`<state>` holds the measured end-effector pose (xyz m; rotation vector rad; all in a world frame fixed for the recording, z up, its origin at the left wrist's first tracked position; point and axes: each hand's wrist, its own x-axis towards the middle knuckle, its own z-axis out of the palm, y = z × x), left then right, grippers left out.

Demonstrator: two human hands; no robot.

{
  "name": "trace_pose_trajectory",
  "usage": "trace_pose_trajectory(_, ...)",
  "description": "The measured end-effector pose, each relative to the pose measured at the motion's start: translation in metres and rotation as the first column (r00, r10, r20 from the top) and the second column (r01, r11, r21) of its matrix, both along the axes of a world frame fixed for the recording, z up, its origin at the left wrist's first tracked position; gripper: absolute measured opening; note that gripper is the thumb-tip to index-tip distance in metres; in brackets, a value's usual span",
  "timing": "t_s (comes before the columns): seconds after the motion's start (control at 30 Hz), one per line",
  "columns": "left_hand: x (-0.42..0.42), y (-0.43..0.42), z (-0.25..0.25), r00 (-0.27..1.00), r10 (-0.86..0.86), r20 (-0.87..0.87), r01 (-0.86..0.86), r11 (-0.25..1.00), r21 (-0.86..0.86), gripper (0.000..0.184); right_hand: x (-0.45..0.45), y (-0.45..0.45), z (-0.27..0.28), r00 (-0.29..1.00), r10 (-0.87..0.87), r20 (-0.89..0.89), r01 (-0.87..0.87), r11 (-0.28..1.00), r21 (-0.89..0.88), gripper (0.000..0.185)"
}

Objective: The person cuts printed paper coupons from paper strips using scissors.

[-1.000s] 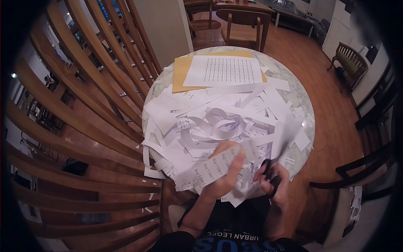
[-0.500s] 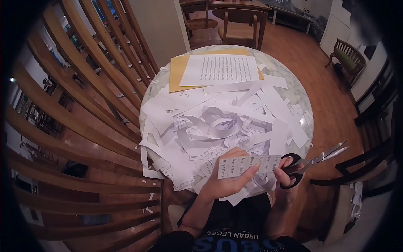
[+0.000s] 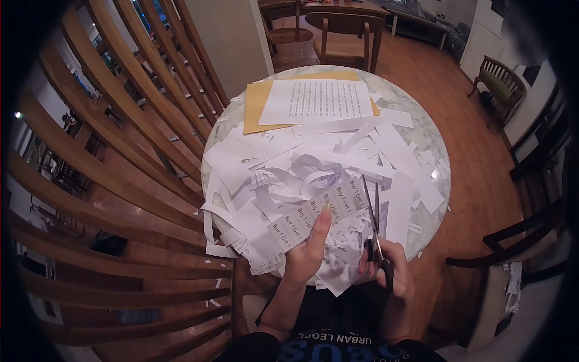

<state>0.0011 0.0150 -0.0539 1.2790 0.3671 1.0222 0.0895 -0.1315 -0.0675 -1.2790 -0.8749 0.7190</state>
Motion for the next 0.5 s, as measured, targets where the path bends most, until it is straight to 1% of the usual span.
trace_pose_trajectory(0.07, -0.0002, 0.0010, 0.0003, 1.000, 0.002, -0.011, -0.002, 1.000, 0.013, 0.017, 0.0015, -0.0013, 0.0024, 0.999, 0.043, 0.026, -0.041, 0.996, -0.079, 0.028)
trace_pose_trajectory(0.1, -0.0003, 0.0014, 0.0007, 1.000, 0.005, -0.022, -0.004, 1.000, 0.027, 0.017, 0.0008, -0.0004, 0.0021, 0.999, 0.044, 0.027, -0.041, 0.996, -0.080, 0.028)
trace_pose_trajectory(0.17, 0.0002, 0.0008, 0.0026, 1.000, -0.002, -0.005, 0.002, 1.000, 0.008, 0.016, -0.0014, 0.0014, 0.0008, 1.000, -0.014, -0.009, 0.013, 0.999, -0.050, 0.024)
trace_pose_trajectory(0.23, 0.0004, 0.0005, 0.0028, 1.000, -0.007, 0.012, 0.007, 1.000, -0.012, 0.016, -0.0006, 0.0011, 0.0012, 1.000, -0.001, -0.001, 0.001, 0.999, -0.054, 0.023)
trace_pose_trajectory(0.3, -0.0005, 0.0004, 0.0020, 1.000, -0.020, -0.008, 0.019, 0.998, -0.058, 0.015, 0.0001, 0.0010, 0.0015, 1.000, 0.014, 0.006, -0.013, 0.998, -0.057, 0.022)
trace_pose_trajectory(0.37, -0.0012, 0.0006, 0.0022, 0.999, -0.036, -0.013, 0.035, 0.998, -0.059, 0.016, 0.0002, 0.0005, 0.0015, 0.997, 0.043, 0.061, -0.035, 0.992, -0.124, 0.023)
trace_pose_trajectory(0.5, -0.0019, 0.0013, 0.0028, 0.998, -0.062, -0.031, 0.061, 0.998, -0.034, 0.016, 0.0001, 0.0014, -0.0020, 0.998, 0.042, 0.042, -0.038, 0.995, -0.091, 0.024)
